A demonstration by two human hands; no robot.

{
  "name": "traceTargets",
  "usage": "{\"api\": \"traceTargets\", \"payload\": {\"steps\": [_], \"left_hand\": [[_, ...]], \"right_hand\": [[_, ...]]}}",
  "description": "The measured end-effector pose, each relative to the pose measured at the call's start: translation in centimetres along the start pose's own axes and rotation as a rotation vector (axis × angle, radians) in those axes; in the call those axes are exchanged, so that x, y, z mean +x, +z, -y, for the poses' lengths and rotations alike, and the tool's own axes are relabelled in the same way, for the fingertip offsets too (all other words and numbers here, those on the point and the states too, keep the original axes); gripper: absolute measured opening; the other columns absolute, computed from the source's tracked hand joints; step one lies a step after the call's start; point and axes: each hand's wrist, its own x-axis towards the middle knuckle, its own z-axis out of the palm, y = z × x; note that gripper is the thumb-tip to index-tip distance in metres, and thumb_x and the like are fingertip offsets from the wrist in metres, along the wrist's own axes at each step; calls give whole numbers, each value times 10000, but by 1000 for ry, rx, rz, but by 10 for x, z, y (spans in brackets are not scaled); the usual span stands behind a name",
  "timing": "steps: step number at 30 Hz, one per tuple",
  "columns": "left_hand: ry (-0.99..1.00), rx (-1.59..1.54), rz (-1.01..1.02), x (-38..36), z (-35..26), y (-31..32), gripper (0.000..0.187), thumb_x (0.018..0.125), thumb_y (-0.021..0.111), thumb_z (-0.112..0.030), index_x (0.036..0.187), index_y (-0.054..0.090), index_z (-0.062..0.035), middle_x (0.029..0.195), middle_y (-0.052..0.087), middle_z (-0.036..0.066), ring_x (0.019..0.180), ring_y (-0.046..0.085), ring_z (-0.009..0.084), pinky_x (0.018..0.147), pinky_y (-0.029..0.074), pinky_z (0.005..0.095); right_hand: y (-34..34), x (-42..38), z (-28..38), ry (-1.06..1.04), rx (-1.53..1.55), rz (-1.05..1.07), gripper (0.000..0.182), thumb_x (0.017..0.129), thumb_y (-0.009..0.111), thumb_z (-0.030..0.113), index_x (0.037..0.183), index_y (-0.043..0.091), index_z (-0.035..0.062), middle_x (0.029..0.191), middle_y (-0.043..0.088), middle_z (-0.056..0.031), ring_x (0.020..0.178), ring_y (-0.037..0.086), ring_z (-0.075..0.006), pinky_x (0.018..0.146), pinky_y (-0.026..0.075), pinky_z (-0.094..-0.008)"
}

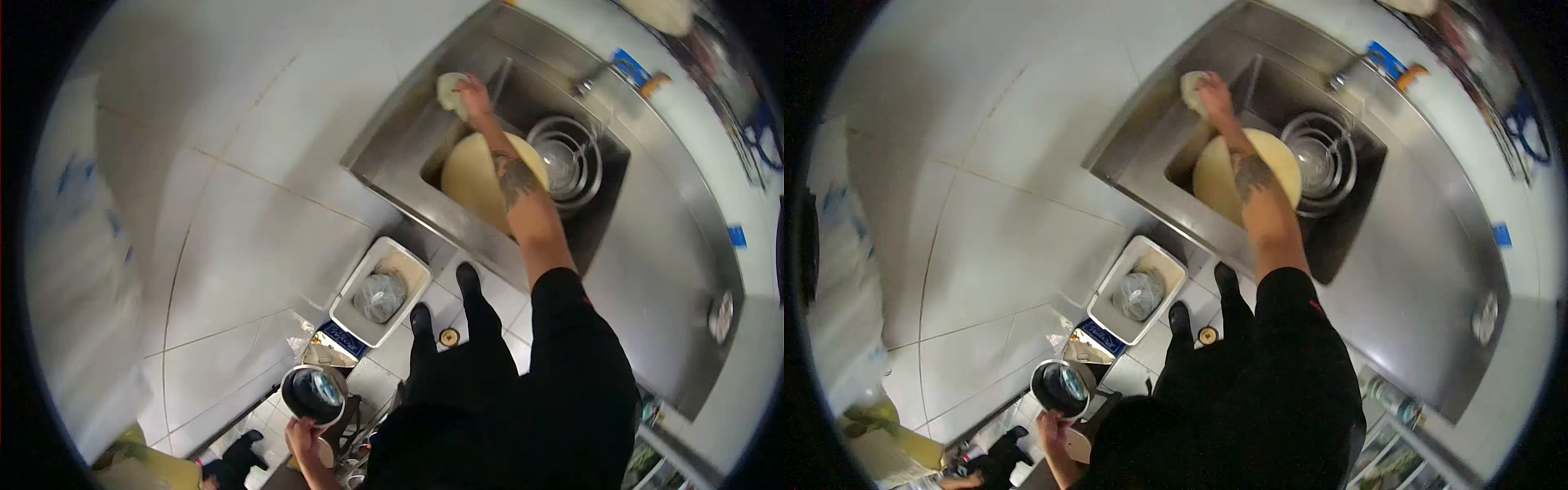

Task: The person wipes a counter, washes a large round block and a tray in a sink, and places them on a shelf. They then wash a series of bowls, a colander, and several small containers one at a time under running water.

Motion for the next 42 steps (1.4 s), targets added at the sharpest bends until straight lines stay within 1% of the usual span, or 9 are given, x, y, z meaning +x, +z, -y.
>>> {"api": "traceTargets", "payload": {"steps": [4,9,20,25,32,34,37,39,42], "left_hand": [[-8,-117,-124,-62,-10,44,265,671,484,60,923,558,104,825,631,166,669,656,300,590,603,447],[-155,-71,-163,-87,-22,77,143,708,496,48,830,569,33,748,608,116,602,637,240,486,580,385],[100,171,294,-50,-164,188,146,673,530,36,812,571,25,797,638,127,683,658,263,626,590,416],[346,221,451,-70,-216,238,80,719,534,9,793,557,-4,732,602,65,599,602,175,558,539,317],[410,332,667,-71,-283,402,59,754,516,-5,801,551,-14,694,574,40,555,589,134,531,547,297],[404,236,814,-47,-286,450,44,761,510,6,793,540,1,720,575,75,597,610,188,601,588,358],[271,53,972,-34,-309,558,31,764,512,17,739,529,23,727,569,121,660,616,237,626,596,389],[272,125,985,-28,-334,646,58,753,521,15,698,516,33,733,572,134,658,610,243,646,596,394],[456,361,933,-77,-354,696,61,732,534,8,684,504,33,726,570,125,619,600,231,649,598,392]], "right_hand": [[52,49,-78,-384,-1031,-204,585,831,547,264,1340,390,22,1307,467,-253,1167,481,-379,1027,311,-484],[157,-96,-94,-352,-1127,-326,504,869,487,196,1276,405,-89,1329,438,-280,1198,460,-397,1034,315,-507],[170,-249,20,-92,126,411,299,778,536,51,1073,530,-4,1057,609,-207,955,586,-361,832,467,-404],[76,-241,34,262,606,354,382,797,583,122,1163,555,16,1049,633,-169,965,598,-293,825,473,-358],[-224,-77,-14,-121,50,-186,458,793,674,292,1173,549,68,1089,594,-167,974,596,-305,830,473,-393],[-255,-29,-53,313,908,-411,430,790,665,298,1144,575,72,1071,604,-181,944,614,-311,781,495,-401],[-293,12,-109,315,-46,-521,333,778,642,271,1058,624,91,945,638,-189,859,632,-337,697,516,-435],[-303,37,-165,-179,-1098,-4,324,787,641,206,1051,596,25,878,665,-169,774,628,-363,722,500,-461],[-311,-14,-118,-82,-486,-343,310,763,623,223,1011,613,38,815,644,-198,853,610,-410,750,463,-514]]}}
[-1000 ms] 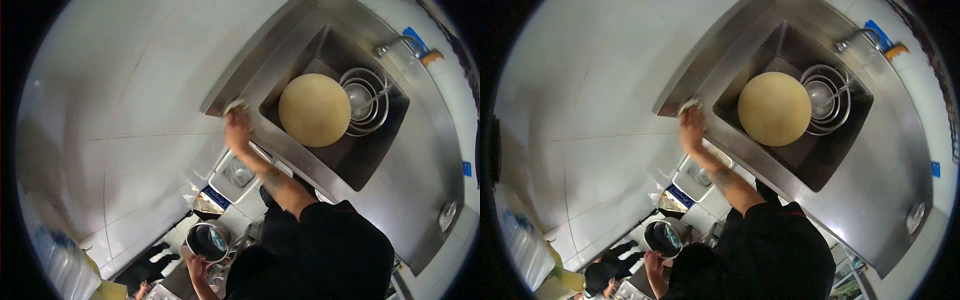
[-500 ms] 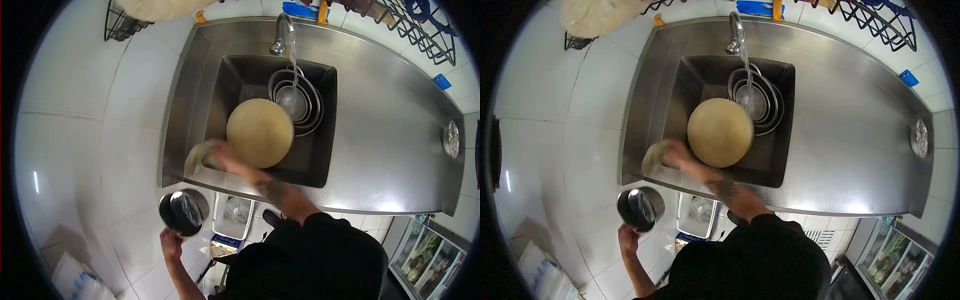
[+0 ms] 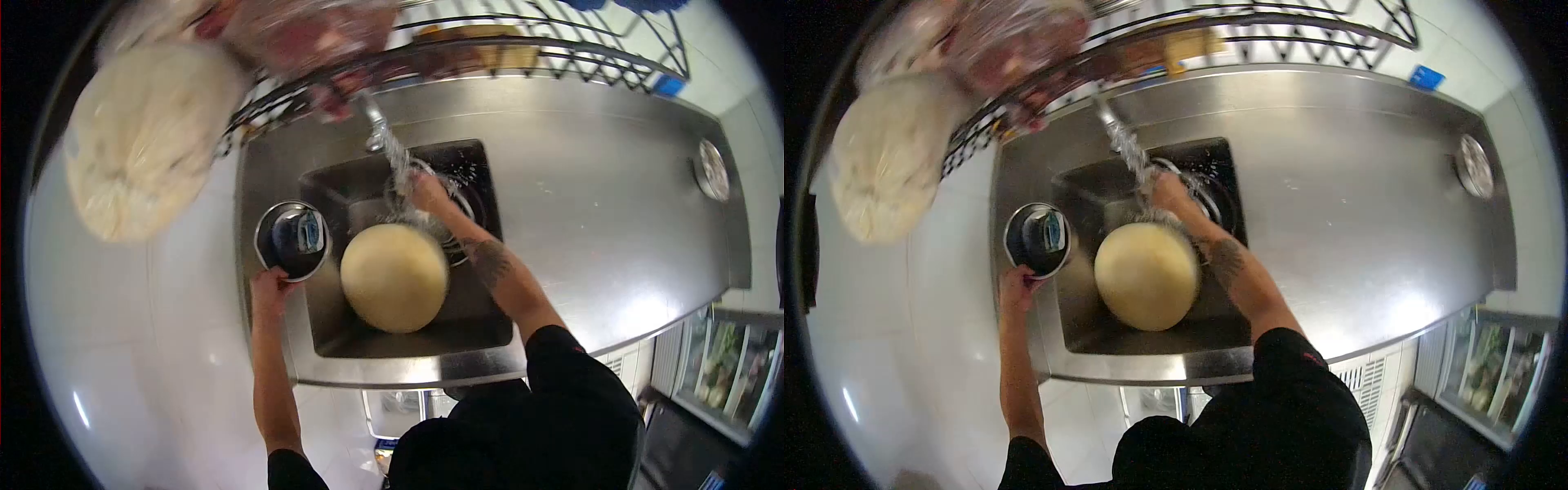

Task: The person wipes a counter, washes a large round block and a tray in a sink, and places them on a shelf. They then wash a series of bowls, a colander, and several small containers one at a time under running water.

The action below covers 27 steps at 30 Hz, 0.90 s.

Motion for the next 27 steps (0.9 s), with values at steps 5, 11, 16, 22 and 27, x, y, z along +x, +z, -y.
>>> {"api": "traceTargets", "payload": {"steps": [5,11,16,22,27], "left_hand": [[74,429,117,4,-38,57,136,693,561,-5,826,561,19,698,581,83,600,617,195,562,587,337],[-117,574,573,-46,-47,186,102,749,534,-38,841,572,-15,686,538,21,550,528,130,499,523,300],[-192,325,861,-10,4,330,30,772,522,-19,753,545,-20,676,512,55,603,514,161,556,508,328],[-163,164,795,43,48,457,88,742,584,23,768,500,29,757,528,127,708,617,302,684,595,513],[71,11,922,54,35,386,294,895,618,-238,991,484,5,842,591,121,945,651,322,758,564,387]], "right_hand": [[-9,-23,9,466,320,70,326,778,604,213,1018,569,-5,971,622,-260,935,602,-406,794,461,-469],[29,-52,-11,492,256,116,322,768,607,200,1033,589,17,963,624,-258,929,604,-407,802,474,-467],[42,-57,-15,381,143,44,311,784,597,197,1059,599,51,979,640,-221,917,616,-389,795,477,-473],[24,-62,-11,3,175,-168,304,820,593,200,1109,613,109,1026,652,-177,930,628,-362,784,489,-436],[47,-39,-47,-52,666,29,388,840,620,68,1210,502,53,1159,523,-49,1058,493,-143,893,417,-311]]}}
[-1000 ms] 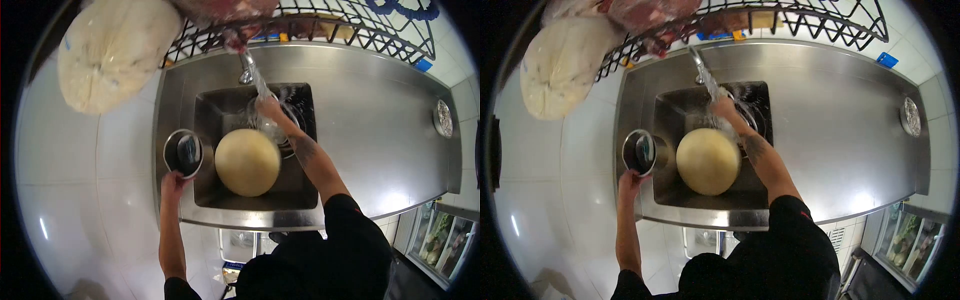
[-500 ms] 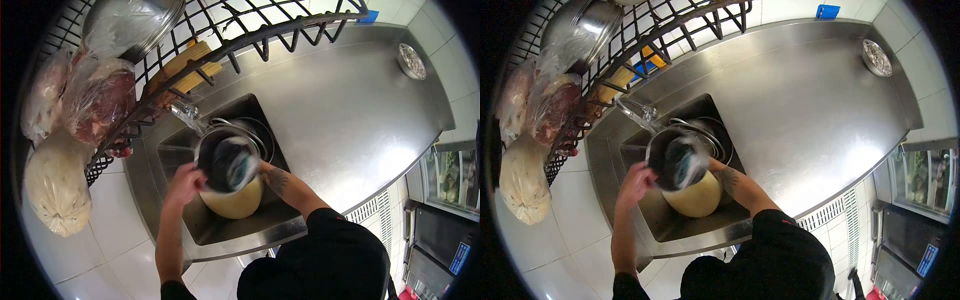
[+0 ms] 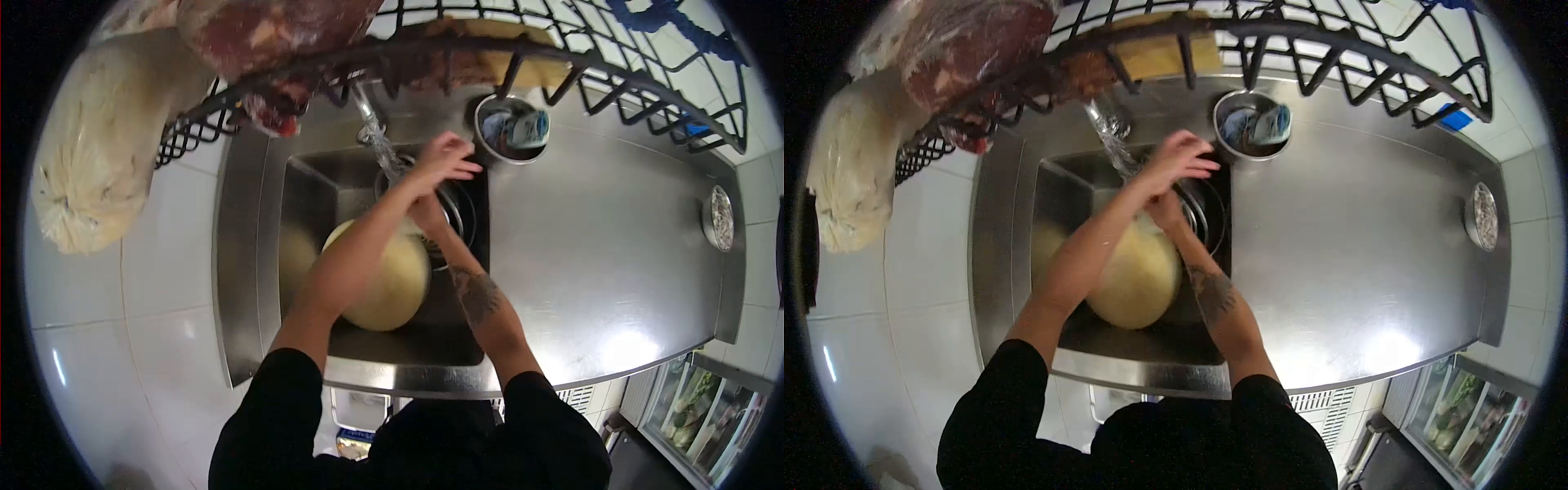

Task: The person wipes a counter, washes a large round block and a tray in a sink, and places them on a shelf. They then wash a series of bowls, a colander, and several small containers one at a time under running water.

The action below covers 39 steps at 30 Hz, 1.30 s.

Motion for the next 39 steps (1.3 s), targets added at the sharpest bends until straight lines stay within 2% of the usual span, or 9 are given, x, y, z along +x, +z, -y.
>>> {"api": "traceTargets", "payload": {"steps": [4,7,13,16,18,23,28,32,39], "left_hand": [[138,464,-195,-58,9,-103,225,874,588,-205,995,571,-17,949,632,59,890,634,181,772,501,294],[204,28,-85,-78,24,-128,287,857,587,-218,1051,598,-7,943,622,55,878,601,140,787,480,286],[25,973,60,-94,-19,-110,336,861,622,-200,1138,570,-17,1005,605,41,894,531,68,815,446,278],[94,629,-49,-106,-8,-120,297,879,615,-160,1135,555,-24,1006,609,43,913,560,100,817,464,306],[317,-272,-350,-120,21,-147,142,886,617,-150,976,593,-42,885,623,-3,839,597,95,728,502,294],[-303,-403,-667,-122,80,-155,307,946,507,-270,1203,438,-117,1164,516,72,1114,507,211,852,507,400],[107,-601,-116,-66,148,-163,284,933,505,-307,1107,534,-86,1036,570,73,969,572,208,806,523,377],[-224,-410,-518,-31,157,-137,252,904,526,-290,1023,609,-85,944,597,68,842,600,196,811,510,325],[-189,306,-427,-74,127,-146,382,823,581,-107,1197,535,-40,1031,597,75,880,574,194,774,459,342]], "right_hand": [[-20,33,118,142,-82,183,216,766,557,-82,946,615,22,810,583,35,778,532,-93,713,441,-253],[-26,62,136,-132,63,327,222,769,569,-57,970,619,21,794,596,19,752,532,-96,693,451,-262],[-17,45,116,183,298,24,177,823,612,25,1000,611,25,933,631,-60,874,563,-126,759,458,-283],[-30,4,-25,-133,-711,385,216,906,580,157,1079,593,28,1065,621,-77,982,570,-170,850,456,-328],[-34,-11,-63,171,-110,438,267,941,525,213,1142,572,44,1104,613,-77,1018,569,-187,877,467,-352],[10,1,51,565,754,-122,316,949,519,259,1178,529,41,1116,610,-74,1026,582,-229,833,495,-357],[66,-9,92,-295,-562,34,435,803,684,268,1149,541,45,839,636,-141,783,632,-285,654,505,-384],[16,15,-41,8,56,-178,368,833,580,252,1062,544,-35,773,590,-286,744,600,-427,637,484,-469],[-18,54,105,266,-704,217,219,738,689,139,881,598,-2,786,638,-186,685,609,-336,647,480,-415]]}}
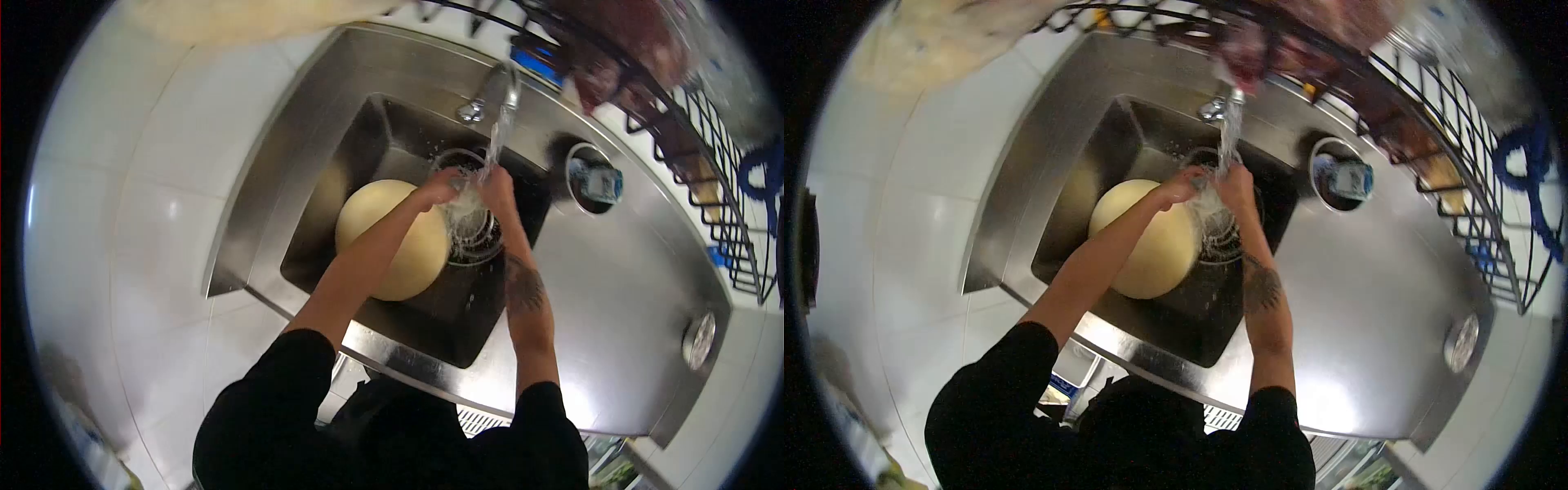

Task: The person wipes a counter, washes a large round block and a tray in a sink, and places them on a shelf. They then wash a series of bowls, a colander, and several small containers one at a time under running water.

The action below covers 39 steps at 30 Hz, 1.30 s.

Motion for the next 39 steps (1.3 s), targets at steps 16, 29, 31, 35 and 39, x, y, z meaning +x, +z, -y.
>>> {"api": "traceTargets", "payload": {"steps": [16,29,31,35,39], "left_hand": [[832,107,-473,-47,-64,62,506,836,657,-167,1282,451,-44,1161,540,73,1052,518,196,910,437,322],[-139,-910,-194,-21,52,34,297,896,515,-220,1085,582,-1,1030,623,107,938,601,224,799,500,362],[-293,-813,-153,-36,88,36,239,898,507,-178,1018,584,14,1025,613,132,905,605,235,759,507,350],[-537,-501,-104,-102,21,66,189,889,547,-174,916,588,8,930,624,124,833,622,224,702,512,333],[-34,132,-88,-164,26,11,177,860,591,-201,839,589,-25,786,635,72,732,626,224,698,520,359]], "right_hand": [[-1,0,12,289,1566,-66,225,903,515,195,1034,596,31,904,631,-73,796,613,-198,684,505,-340],[93,-67,-2,282,212,-183,219,785,575,195,831,667,2,821,633,-256,732,620,-419,664,513,-462],[89,-103,-3,222,144,-86,218,782,564,186,833,667,1,807,630,-257,730,626,-407,670,512,-462],[15,-176,-29,-4,-12,206,288,802,553,170,1022,649,11,866,657,-200,826,632,-349,773,500,-426],[-164,-249,-91,108,-201,-253,347,822,622,159,1143,598,30,1152,608,-160,1031,594,-291,860,482,-371]]}}
